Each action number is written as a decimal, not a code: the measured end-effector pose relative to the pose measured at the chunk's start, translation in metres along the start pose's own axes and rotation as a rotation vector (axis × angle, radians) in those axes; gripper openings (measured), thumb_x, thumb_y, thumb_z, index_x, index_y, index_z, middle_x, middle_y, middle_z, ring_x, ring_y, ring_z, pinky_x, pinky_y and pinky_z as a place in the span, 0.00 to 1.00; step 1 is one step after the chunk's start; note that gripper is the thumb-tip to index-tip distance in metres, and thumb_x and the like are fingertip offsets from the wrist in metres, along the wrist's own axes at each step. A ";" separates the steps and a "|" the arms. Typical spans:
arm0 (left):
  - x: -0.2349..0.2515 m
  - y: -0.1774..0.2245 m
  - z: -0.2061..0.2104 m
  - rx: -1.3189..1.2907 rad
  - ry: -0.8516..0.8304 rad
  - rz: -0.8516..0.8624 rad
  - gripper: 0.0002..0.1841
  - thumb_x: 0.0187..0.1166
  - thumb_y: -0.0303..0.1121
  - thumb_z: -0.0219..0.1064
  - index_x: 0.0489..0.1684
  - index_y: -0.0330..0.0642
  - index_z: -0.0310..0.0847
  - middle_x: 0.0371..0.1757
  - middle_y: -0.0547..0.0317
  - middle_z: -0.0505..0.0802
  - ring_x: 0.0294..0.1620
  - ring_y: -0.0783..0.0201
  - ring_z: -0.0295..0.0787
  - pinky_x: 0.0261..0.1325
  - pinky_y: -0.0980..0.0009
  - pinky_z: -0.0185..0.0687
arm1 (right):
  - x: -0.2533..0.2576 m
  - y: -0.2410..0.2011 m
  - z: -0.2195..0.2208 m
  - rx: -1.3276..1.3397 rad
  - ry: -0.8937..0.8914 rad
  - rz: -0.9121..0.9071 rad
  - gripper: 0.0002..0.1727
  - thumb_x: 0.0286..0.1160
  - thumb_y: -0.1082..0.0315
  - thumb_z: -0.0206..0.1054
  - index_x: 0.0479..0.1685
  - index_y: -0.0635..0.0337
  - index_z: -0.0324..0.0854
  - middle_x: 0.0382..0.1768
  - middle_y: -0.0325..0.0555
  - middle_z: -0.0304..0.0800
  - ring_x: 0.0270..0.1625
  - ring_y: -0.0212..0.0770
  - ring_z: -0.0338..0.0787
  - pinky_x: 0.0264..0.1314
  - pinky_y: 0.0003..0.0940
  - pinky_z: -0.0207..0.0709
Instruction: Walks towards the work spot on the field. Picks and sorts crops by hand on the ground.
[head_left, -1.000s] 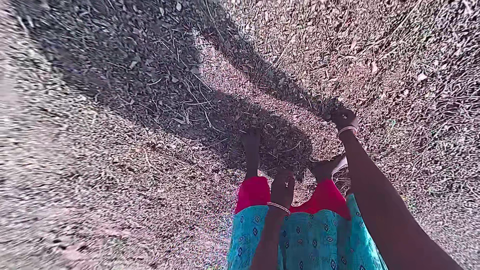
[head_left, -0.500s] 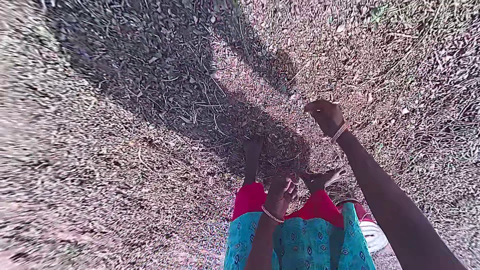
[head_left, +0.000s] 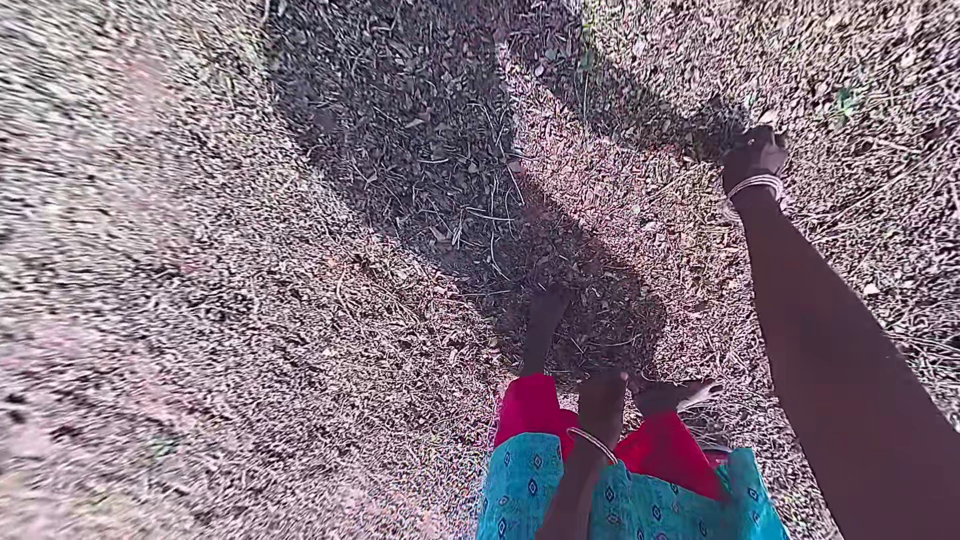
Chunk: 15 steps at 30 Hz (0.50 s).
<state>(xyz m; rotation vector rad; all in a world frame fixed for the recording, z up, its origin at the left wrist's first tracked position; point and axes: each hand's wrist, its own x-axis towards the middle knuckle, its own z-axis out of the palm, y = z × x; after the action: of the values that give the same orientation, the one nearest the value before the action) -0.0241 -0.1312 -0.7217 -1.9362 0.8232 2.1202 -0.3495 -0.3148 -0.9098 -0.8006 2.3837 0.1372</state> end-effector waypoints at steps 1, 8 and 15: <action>0.000 0.000 -0.001 0.014 -0.013 -0.010 0.18 0.92 0.32 0.50 0.42 0.32 0.87 0.32 0.59 0.85 0.34 0.69 0.76 0.46 0.66 0.73 | 0.006 0.005 0.000 0.048 0.022 0.050 0.30 0.81 0.65 0.62 0.82 0.65 0.68 0.77 0.73 0.75 0.80 0.71 0.75 0.79 0.66 0.68; -0.002 0.001 -0.017 0.186 -0.104 -0.101 0.20 0.94 0.35 0.48 0.58 0.32 0.86 0.52 0.46 0.93 0.55 0.55 0.88 0.64 0.54 0.77 | 0.017 0.029 0.002 0.047 -0.047 0.199 0.30 0.77 0.60 0.70 0.76 0.67 0.76 0.73 0.71 0.80 0.78 0.67 0.79 0.79 0.68 0.68; -0.004 0.001 -0.021 0.128 -0.092 -0.075 0.19 0.93 0.34 0.49 0.56 0.32 0.86 0.49 0.47 0.93 0.52 0.56 0.88 0.62 0.55 0.78 | -0.010 -0.013 0.037 0.787 -0.070 0.001 0.16 0.78 0.76 0.64 0.64 0.67 0.77 0.49 0.52 0.86 0.38 0.38 0.89 0.41 0.36 0.87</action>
<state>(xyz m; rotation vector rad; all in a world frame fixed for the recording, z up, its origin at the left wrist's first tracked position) -0.0061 -0.1415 -0.7175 -1.7645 0.8336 2.0435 -0.3161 -0.3102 -0.9324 -0.3979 2.0989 -0.7167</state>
